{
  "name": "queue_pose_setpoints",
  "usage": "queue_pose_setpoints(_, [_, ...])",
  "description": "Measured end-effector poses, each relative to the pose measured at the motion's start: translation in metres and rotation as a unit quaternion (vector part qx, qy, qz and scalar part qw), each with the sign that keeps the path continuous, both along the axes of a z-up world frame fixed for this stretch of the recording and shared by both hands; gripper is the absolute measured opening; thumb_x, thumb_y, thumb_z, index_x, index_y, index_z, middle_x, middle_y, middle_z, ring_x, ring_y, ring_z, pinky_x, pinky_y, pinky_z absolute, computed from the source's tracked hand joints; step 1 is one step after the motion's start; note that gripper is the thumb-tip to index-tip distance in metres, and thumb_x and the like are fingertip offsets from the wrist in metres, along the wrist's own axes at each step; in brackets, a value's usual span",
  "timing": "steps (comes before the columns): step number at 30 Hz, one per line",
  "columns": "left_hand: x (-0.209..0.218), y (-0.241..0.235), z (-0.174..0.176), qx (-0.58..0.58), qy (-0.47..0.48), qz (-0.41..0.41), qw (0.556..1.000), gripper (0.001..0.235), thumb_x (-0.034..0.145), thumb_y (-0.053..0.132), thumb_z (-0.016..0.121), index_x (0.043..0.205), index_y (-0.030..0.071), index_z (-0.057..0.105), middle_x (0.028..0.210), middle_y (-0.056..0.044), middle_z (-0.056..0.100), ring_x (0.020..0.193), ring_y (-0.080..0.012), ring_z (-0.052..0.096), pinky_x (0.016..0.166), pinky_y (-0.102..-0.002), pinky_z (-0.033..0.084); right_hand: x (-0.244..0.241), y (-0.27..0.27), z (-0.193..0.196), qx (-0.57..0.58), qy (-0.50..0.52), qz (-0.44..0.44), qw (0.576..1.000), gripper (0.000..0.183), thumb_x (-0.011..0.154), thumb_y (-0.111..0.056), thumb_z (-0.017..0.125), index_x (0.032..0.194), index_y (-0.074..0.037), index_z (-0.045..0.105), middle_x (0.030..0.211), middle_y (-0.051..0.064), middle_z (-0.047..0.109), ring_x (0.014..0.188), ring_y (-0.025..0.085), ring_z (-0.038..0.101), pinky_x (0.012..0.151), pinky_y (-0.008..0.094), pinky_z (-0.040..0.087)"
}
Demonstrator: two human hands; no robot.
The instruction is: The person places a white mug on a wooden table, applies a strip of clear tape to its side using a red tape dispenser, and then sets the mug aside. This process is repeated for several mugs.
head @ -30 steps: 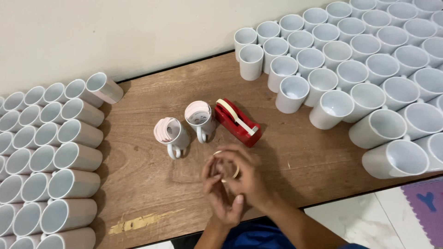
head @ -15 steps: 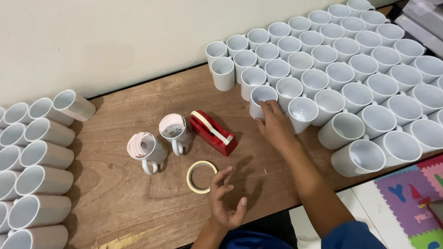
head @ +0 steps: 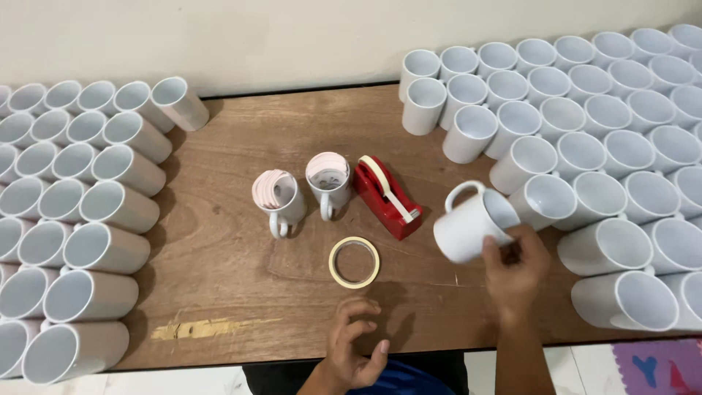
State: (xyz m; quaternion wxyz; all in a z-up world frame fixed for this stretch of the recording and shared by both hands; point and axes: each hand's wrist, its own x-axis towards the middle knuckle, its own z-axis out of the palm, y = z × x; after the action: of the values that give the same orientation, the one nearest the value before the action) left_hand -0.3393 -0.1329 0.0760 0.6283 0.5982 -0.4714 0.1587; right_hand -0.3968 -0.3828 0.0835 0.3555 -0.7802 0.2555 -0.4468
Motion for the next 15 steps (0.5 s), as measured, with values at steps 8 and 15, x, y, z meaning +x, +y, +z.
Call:
queue_pose_setpoints(8, [0.01,-0.001,0.011,-0.028,0.249,-0.26,0.933,0.082,0.093,0.065,0.055,0.139,0.007,0.018,0.147,-0.025,0.025,0.141,-0.0347,0.025,0.113,-0.048,0.026,-0.021,0.084,-0.063,0.624,-0.212,0.24,0.713,0.046,0.077,-0.029,0.059,0.11,0.003,0.06,0.094,0.018,0.066,0.074,0.025,0.061,0.063,0.034,0.046])
queue_pose_setpoints(15, [0.003,0.028,-0.057,-0.063,0.399,-0.032,0.914,0.082,0.057,0.089,0.064,0.079,0.012,0.048,0.08,0.001,0.059,0.068,-0.0064,0.047,0.061,-0.024,0.039,-0.025,0.127,-0.137,0.117,0.113,0.335,0.928,0.049,0.097,-0.025,0.039,0.143,-0.005,0.036,0.146,0.02,0.041,0.138,0.029,0.037,0.117,0.036,0.024])
